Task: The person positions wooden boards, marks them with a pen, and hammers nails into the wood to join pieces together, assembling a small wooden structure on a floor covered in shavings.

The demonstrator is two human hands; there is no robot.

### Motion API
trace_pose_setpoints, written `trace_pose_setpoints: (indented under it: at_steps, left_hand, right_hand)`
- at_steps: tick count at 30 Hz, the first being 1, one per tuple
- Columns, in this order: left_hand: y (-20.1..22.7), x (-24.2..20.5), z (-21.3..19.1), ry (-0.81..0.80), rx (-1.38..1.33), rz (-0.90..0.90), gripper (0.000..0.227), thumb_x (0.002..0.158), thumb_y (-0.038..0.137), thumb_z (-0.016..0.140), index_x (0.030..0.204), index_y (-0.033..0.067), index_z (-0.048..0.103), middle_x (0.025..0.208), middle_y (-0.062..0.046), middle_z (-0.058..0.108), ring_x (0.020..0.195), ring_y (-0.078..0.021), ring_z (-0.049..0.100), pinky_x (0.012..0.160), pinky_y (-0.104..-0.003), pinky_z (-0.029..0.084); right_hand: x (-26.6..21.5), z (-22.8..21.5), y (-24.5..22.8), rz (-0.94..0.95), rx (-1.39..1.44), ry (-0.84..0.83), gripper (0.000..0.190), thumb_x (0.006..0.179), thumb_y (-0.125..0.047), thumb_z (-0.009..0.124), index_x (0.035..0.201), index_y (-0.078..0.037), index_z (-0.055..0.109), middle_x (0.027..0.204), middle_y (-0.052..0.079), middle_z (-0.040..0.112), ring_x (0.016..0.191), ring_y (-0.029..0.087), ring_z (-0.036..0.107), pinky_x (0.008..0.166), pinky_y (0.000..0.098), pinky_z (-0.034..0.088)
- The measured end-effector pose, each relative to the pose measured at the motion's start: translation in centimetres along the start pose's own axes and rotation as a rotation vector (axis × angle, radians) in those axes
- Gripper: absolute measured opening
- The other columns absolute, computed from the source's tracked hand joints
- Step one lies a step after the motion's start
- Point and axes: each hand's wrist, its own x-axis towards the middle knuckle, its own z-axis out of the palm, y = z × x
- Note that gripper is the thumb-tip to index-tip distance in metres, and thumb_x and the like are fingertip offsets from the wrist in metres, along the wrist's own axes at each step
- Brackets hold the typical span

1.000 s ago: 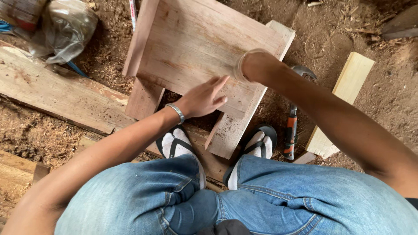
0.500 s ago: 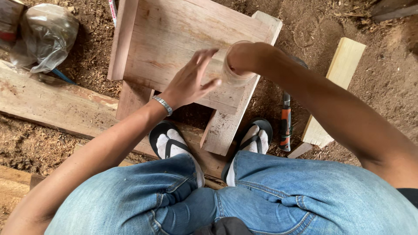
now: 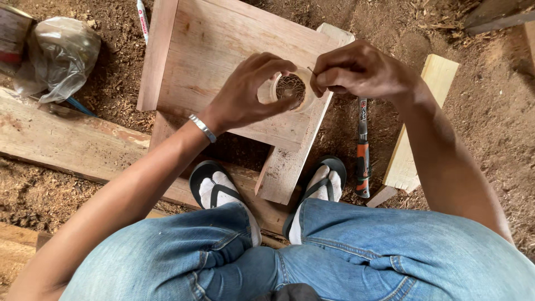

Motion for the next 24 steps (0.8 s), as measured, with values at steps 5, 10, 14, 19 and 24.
trace_pose_setpoints:
  at_steps: [5,10,14,19,24]
  left_hand:
    - [1.9,1.6,-1.6,0.138,-0.179,0.056,0.030,0.104,0.030,0.072,0.125,0.0087,0.066,0.116,-0.008,0.074,0.095,-0.0151,0.072,0.083,-0.031,0.061]
    - [2.9,1.4,-1.8,0.067,-0.270,-0.046,0.013,0.104,0.020,0.068,0.113,0.0108,0.071,0.104,-0.005,0.075,0.090,-0.0119,0.075,0.078,-0.028,0.060]
    - [2.6,1.1,-2.0,0.087,-0.257,-0.063,0.010,0.106,0.019,0.069,0.113,0.0115,0.071,0.101,-0.003,0.077,0.085,-0.0083,0.073,0.077,-0.025,0.060]
    - [2.6,0.4,-3.0,0.148,-0.250,-0.134,0.008,0.104,0.017,0.070,0.109,0.0113,0.072,0.100,-0.003,0.076,0.078,-0.0076,0.068,0.066,-0.023,0.058]
    - [1.4,0.3,-2.1,0.160,-0.194,-0.145,0.008,0.105,0.017,0.068,0.108,0.0109,0.071,0.101,-0.003,0.075,0.076,-0.0059,0.069,0.064,-0.022,0.059]
  right_hand:
    - [0.1,0.4,0.1,-0.206,-0.136,0.065,0.050,0.115,-0.042,0.034,0.100,-0.004,0.064,0.073,0.006,0.061,0.044,0.002,0.043,0.039,0.0197,0.039]
    - [0.1,1.1,-0.7,-0.083,-0.137,0.054,0.054,0.111,-0.048,0.037,0.099,-0.005,0.068,0.061,0.001,0.056,0.040,0.005,0.036,0.033,0.0212,0.034]
    - [-0.2,1.2,-0.3,-0.069,-0.058,0.078,0.056,0.109,-0.051,0.035,0.102,-0.005,0.067,0.065,0.002,0.060,0.040,0.005,0.038,0.033,0.0206,0.035]
    - [-1.5,-0.6,0.2,-0.041,0.062,0.328,0.044,0.116,-0.044,0.039,0.103,-0.009,0.063,0.077,0.003,0.060,0.049,0.005,0.050,0.044,0.0227,0.041]
    - [-1.7,1.4,-1.3,0.557,-0.307,0.446,0.036,0.113,-0.032,0.048,0.109,-0.003,0.069,0.085,0.008,0.070,0.050,0.012,0.049,0.039,0.0327,0.039]
